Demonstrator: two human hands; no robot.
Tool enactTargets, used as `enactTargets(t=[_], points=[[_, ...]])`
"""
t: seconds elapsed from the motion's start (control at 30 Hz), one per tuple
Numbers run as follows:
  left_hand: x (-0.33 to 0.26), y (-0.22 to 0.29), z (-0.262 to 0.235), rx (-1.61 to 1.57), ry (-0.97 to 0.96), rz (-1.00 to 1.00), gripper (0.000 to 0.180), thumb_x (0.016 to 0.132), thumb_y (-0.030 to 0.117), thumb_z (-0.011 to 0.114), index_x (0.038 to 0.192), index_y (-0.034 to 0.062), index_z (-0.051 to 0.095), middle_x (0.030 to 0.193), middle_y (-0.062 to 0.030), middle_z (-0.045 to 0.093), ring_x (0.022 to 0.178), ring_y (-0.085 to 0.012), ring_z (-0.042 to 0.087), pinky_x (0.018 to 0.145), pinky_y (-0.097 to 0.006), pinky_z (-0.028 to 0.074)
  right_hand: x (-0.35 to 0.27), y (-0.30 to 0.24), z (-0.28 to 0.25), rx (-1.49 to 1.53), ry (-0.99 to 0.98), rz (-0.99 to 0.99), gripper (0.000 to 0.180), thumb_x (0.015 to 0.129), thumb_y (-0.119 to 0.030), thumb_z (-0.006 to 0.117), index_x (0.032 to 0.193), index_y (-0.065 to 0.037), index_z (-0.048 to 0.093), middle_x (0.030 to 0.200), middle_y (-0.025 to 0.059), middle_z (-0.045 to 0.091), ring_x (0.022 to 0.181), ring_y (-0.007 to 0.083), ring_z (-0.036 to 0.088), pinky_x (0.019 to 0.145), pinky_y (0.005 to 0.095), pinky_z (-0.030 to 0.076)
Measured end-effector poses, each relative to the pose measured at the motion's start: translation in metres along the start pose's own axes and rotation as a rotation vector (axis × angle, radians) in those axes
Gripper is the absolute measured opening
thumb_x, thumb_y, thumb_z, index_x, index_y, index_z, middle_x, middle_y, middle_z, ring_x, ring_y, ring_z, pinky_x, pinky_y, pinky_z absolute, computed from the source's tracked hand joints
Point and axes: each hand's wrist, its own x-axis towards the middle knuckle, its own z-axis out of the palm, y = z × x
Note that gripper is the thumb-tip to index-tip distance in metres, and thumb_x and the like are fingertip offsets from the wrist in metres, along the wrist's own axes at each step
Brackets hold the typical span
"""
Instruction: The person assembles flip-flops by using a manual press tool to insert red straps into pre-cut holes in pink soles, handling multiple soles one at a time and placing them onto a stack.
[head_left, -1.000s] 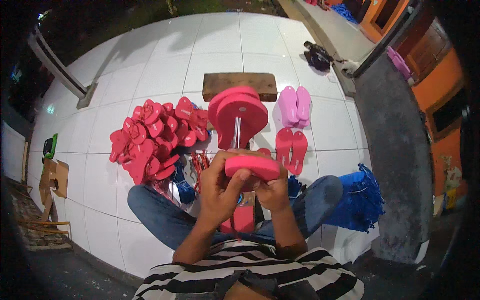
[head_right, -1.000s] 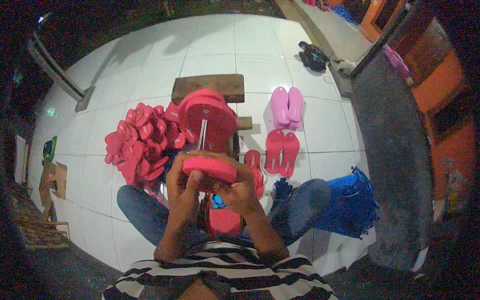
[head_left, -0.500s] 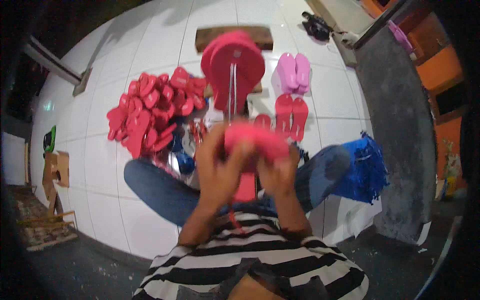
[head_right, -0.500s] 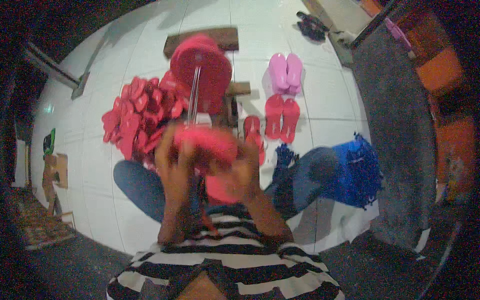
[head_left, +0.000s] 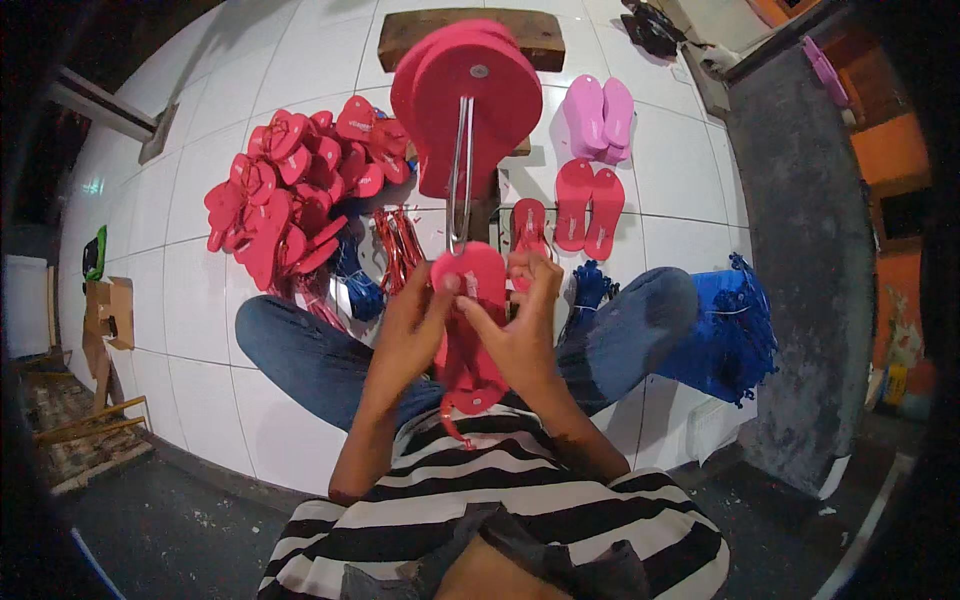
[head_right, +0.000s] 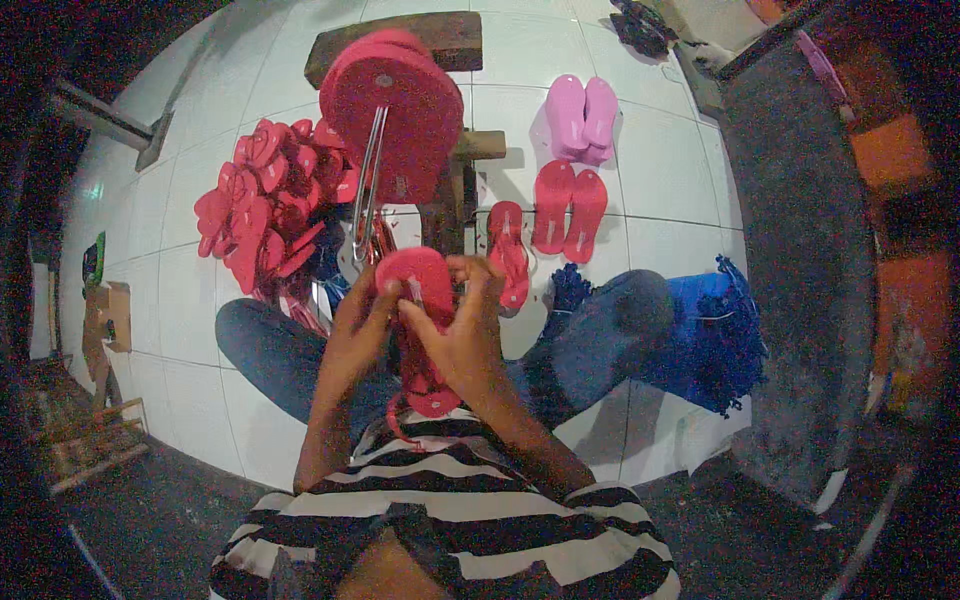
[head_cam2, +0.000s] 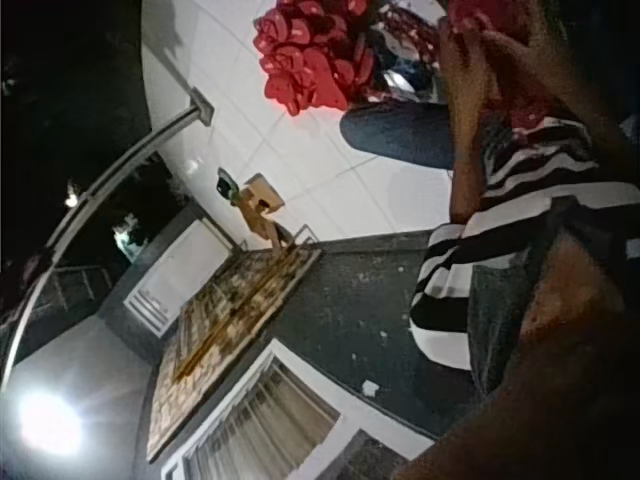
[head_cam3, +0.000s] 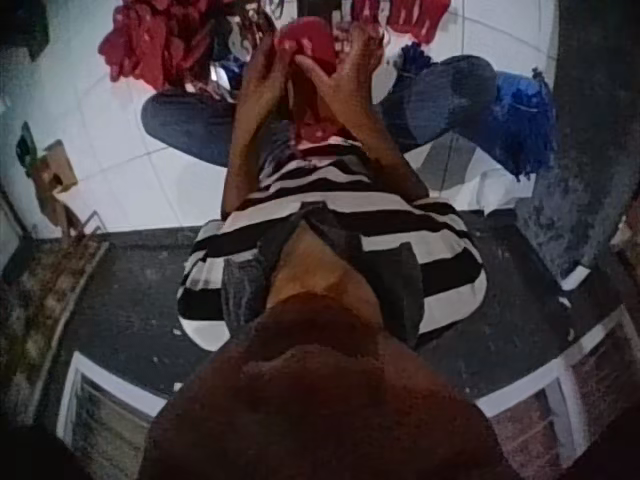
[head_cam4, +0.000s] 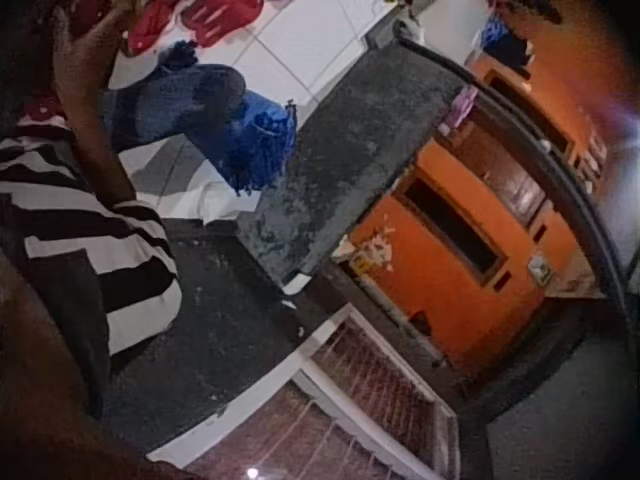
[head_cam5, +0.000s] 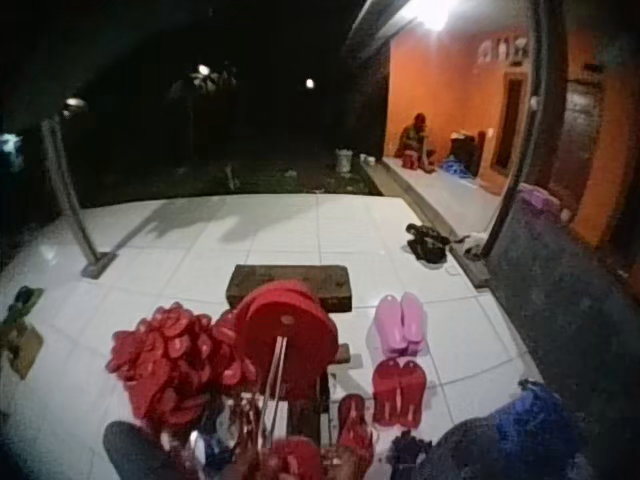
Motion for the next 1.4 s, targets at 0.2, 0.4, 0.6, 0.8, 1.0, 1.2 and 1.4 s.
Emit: enactTargets(t=[0.2,0.4,0.6,0.8,1.0,1.2,1.4], points=[[0.021,-0.022,-0.007,0.092,-0.016,0.031,0.029,0.095,0.028,0.053,0.105,0.0002,0.055,0.073,-0.0105,0.059,0.067,-0.0142,0.057,0.059,-0.031,0.045,-0.008,0.004,0.008,-0.567,-0.242,-0.212,0.029,0.074,-0.022,0.072,0.087,-0.003,0.055,0.093,0.0123,0.053,0.094,0.0336,0.053,0.075,0.0416,0.046],[0.028,-0.046,-0.006,-0.042,0.061,0.156,0.025,0.090,0.020,0.061,0.106,-0.0001,0.059,0.088,-0.0101,0.065,0.078,-0.0132,0.059,0.070,-0.027,0.047,-0.016,0.027,0.012,-0.242,-0.424,-0.322,0.012,0.082,-0.015,0.061,0.084,-0.004,0.056,0.075,0.0113,0.054,0.068,0.0314,0.057,0.057,0.0411,0.045],[0.022,-0.025,-0.001,-0.301,0.061,0.161,0.028,0.090,0.013,0.061,0.113,-0.0014,0.054,0.098,-0.0086,0.064,0.087,-0.0108,0.058,0.078,-0.025,0.046,-0.023,0.010,-0.019,-0.193,-0.383,-0.201,0.012,0.085,-0.015,0.061,0.088,-0.004,0.057,0.083,0.0118,0.055,0.076,0.0301,0.057,0.062,0.0383,0.047],[0.009,0.029,-0.023,-0.269,-0.153,0.452,0.032,0.082,0.003,0.063,0.109,0.0003,0.047,0.108,-0.0136,0.056,0.099,-0.0213,0.057,0.087,-0.033,0.045,0.015,0.000,-0.028,-0.077,0.011,-0.362,0.036,0.076,-0.004,0.067,0.111,-0.007,0.059,0.105,0.0123,0.054,0.094,0.0303,0.056,0.081,0.0406,0.048],[0.028,0.041,-0.025,-0.160,0.001,1.023,0.037,0.068,0.009,0.074,0.092,0.0061,0.046,0.097,-0.0157,0.054,0.089,-0.0270,0.057,0.079,-0.038,0.047,0.031,-0.025,-0.035,-0.046,0.006,-0.566,0.041,0.068,0.006,0.065,0.107,-0.003,0.063,0.105,0.0139,0.058,0.096,0.0274,0.059,0.082,0.0350,0.049],[0.043,0.062,-0.028,-0.332,-0.055,1.067,0.033,0.067,0.012,0.075,0.079,0.0046,0.045,0.091,-0.0140,0.053,0.082,-0.0250,0.056,0.073,-0.037,0.048,0.040,-0.029,-0.023,0.151,0.189,-0.570,0.022,0.074,-0.002,0.071,0.095,-0.003,0.064,0.099,0.0121,0.065,0.092,0.0267,0.063,0.078,0.0349,0.052],[0.044,0.073,-0.026,-0.405,-0.038,1.044,0.032,0.068,0.012,0.074,0.082,0.0042,0.046,0.092,-0.0139,0.053,0.084,-0.0253,0.056,0.075,-0.036,0.047,0.047,-0.037,-0.028,0.171,0.227,-0.600,0.021,0.072,-0.003,0.074,0.089,-0.002,0.062,0.101,0.0137,0.066,0.089,0.0271,0.065,0.078,0.0352,0.053]])
